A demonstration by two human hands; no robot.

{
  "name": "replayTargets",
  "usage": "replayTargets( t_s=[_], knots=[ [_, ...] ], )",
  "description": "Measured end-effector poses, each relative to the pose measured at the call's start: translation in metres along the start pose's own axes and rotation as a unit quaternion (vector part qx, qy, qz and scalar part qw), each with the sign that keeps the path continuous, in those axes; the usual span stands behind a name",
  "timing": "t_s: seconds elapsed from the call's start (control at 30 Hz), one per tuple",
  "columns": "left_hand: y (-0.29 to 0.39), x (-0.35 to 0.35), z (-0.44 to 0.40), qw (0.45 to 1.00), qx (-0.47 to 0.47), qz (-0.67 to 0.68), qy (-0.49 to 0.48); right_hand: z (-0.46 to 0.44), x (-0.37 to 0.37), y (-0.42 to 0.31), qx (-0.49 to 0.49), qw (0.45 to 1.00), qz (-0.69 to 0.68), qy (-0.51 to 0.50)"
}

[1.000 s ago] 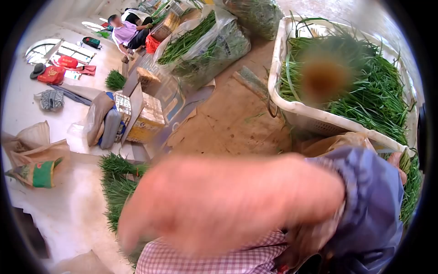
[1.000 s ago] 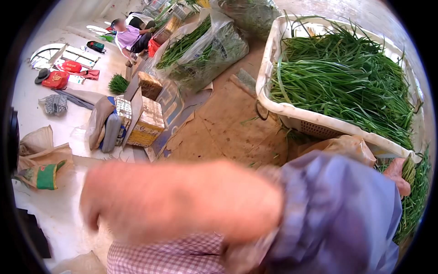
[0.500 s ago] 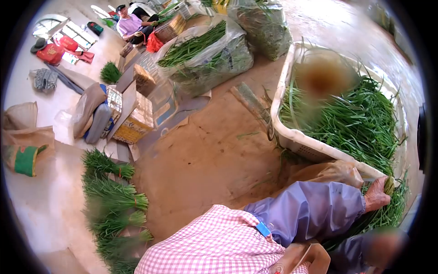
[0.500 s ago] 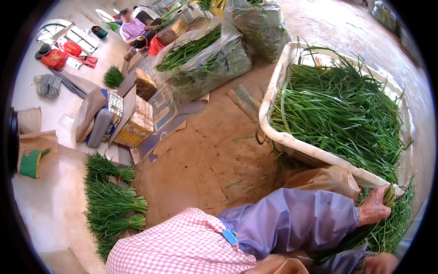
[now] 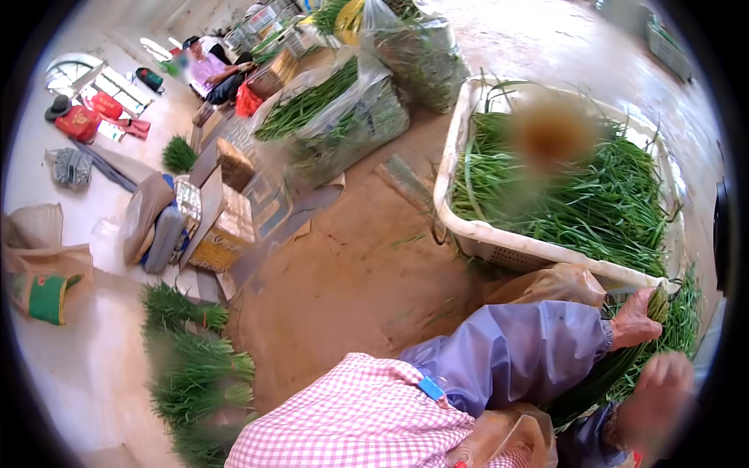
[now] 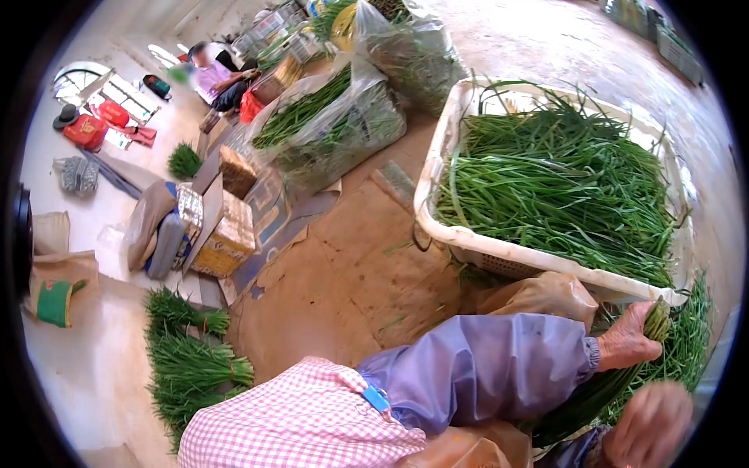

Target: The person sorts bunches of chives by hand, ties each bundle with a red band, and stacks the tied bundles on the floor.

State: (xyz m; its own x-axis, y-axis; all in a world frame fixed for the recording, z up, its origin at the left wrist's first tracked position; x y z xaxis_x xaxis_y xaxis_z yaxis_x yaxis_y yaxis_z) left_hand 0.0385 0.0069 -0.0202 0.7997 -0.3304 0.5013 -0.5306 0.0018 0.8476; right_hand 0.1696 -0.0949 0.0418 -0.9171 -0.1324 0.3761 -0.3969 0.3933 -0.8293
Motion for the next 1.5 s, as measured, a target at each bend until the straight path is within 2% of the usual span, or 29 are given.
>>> replayTargets(
  t_s=[0.03, 0.07, 0.13, 0.17, 0.2, 0.23, 0.3, 0.37, 0.43, 0.47, 0.5, 0.57, 0.6, 0.63, 0.7, 0.73, 0.77, 0.8, 0.83, 0.9, 0.97, 1.03, 1.17, 1.23, 1.37, 1.4, 1.43, 1.47, 1.5],
  knots=[
    [0.005, 0.004, 0.002, 1.0, 0.0, 0.0, -0.007, -0.003, 0.006, 0.006, 0.013, 1.0, 0.027, 0.0],
    [0.011, 0.011, 0.005, 0.995, -0.017, 0.083, -0.052, -0.007, 0.012, 0.009, 0.025, 0.998, 0.05, 0.005],
    [0.011, 0.014, 0.008, 0.989, -0.047, 0.082, -0.118, -0.022, 0.03, 0.013, 0.047, 0.983, 0.177, 0.004],
    [0.019, 0.014, 0.011, 0.988, -0.048, 0.082, -0.122, -0.029, 0.041, 0.012, 0.034, 0.962, 0.271, 0.017],
    [0.027, 0.017, 0.016, 0.983, -0.061, 0.081, -0.15, -0.035, 0.052, 0.005, -0.053, 0.882, 0.463, 0.067],
    [0.032, 0.019, 0.018, 0.978, -0.074, 0.08, -0.177, -0.044, 0.057, 0.003, -0.057, 0.881, 0.464, 0.074],
    [0.014, 0.024, 0.018, 0.974, -0.07, 0.075, -0.201, -0.061, 0.077, 0.004, -0.093, 0.814, 0.567, -0.088],
    [0.007, 0.026, 0.02, 0.978, -0.063, 0.101, -0.17, -0.064, 0.071, 0.012, -0.125, 0.802, 0.578, -0.083],
    [0.001, 0.026, 0.018, 0.974, -0.059, 0.076, -0.206, -0.063, 0.057, 0.024, 0.036, 0.844, 0.501, -0.187],
    [-0.002, 0.024, 0.019, 0.983, -0.044, 0.042, -0.17, -0.061, 0.058, 0.026, 0.004, 0.855, 0.504, -0.125],
    [-0.004, 0.025, 0.023, 0.991, -0.032, 0.01, -0.132, -0.059, 0.053, 0.024, 0.044, 0.856, 0.504, -0.105],
    [0.003, 0.024, 0.024, 0.997, 0.067, 0.016, -0.039, -0.061, 0.012, 0.025, 0.049, 0.905, 0.423, -0.009],
    [0.003, 0.027, 0.02, 0.988, -0.025, 0.023, -0.149, -0.058, -0.019, 0.03, 0.039, 0.962, 0.25, 0.099],
    [0.001, 0.031, 0.021, 0.96, -0.115, 0.029, -0.255, -0.056, -0.047, 0.025, 0.046, 0.964, 0.227, 0.13],
    [0.005, 0.031, 0.018, 0.973, -0.074, 0.07, -0.208, -0.047, -0.085, 0.019, 0.055, 0.943, 0.221, 0.242],
    [0.007, 0.027, 0.015, 0.981, -0.077, 0.071, -0.164, -0.043, -0.073, 0.021, 0.054, 0.944, 0.22, 0.242],
    [0.008, 0.023, 0.012, 0.987, -0.081, 0.072, -0.121, -0.035, -0.041, 0.024, 0.044, 0.953, 0.238, 0.184],
    [0.006, 0.023, 0.008, 0.991, -0.035, 0.069, -0.113, -0.025, -0.006, 0.023, 0.034, 0.957, 0.257, 0.127],
    [0.004, 0.023, 0.007, 0.99, -0.036, 0.069, -0.116, -0.018, 0.029, 0.022, 0.079, 0.95, 0.283, 0.108],
    [0.003, 0.013, 0.003, 1.0, -0.005, 0.019, -0.024, 0.004, 0.038, 0.038, 0.078, 0.951, 0.298, 0.037],
    [0.011, 0.014, 0.006, 0.998, -0.021, 0.047, -0.028, 0.019, 0.048, 0.048, 0.073, 0.91, 0.405, 0.055],
    [0.008, 0.013, 0.009, 0.999, -0.025, 0.03, 0.019, 0.032, 0.043, 0.062, 0.079, 0.893, 0.434, 0.084],
    [-0.007, 0.014, 0.01, 0.99, -0.084, 0.099, 0.05, 0.039, 0.043, 0.067, 0.082, 0.885, 0.45, 0.082],
    [-0.014, 0.017, 0.012, 0.985, -0.107, 0.128, 0.043, 0.046, 0.032, 0.072, 0.116, 0.896, 0.416, 0.106],
    [-0.022, 0.027, 0.021, 0.972, -0.149, 0.172, 0.052, 0.055, 0.015, 0.084, 0.132, 0.873, 0.433, 0.18],
    [-0.033, 0.029, 0.02, 0.984, -0.114, 0.124, 0.055, 0.067, -0.006, 0.101, 0.122, 0.899, 0.373, 0.196],
    [-0.045, 0.031, 0.017, 0.993, -0.079, 0.076, 0.052, 0.08, -0.025, 0.11, 0.135, 0.872, 0.432, 0.188],
    [-0.045, 0.03, 0.018, 0.99, -0.106, 0.068, 0.068, 0.077, -0.012, 0.099, 0.122, 0.859, 0.462, 0.181],
    [-0.039, 0.027, 0.02, 0.985, -0.142, 0.064, 0.081, 0.071, 0.001, 0.088, 0.205, 0.869, 0.408, 0.191]
  ],
)
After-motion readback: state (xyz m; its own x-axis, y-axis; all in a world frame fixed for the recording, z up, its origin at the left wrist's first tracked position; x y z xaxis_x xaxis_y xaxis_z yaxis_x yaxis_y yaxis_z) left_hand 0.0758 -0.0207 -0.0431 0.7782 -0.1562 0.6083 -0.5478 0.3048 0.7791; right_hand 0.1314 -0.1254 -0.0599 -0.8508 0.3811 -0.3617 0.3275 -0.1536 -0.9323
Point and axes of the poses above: each hand's wrist, its own z-axis away from the middle knuckle, its own x-axis out of the palm, y = z × x, the point moved 4 cm from there along -z, towards the middle knuckle
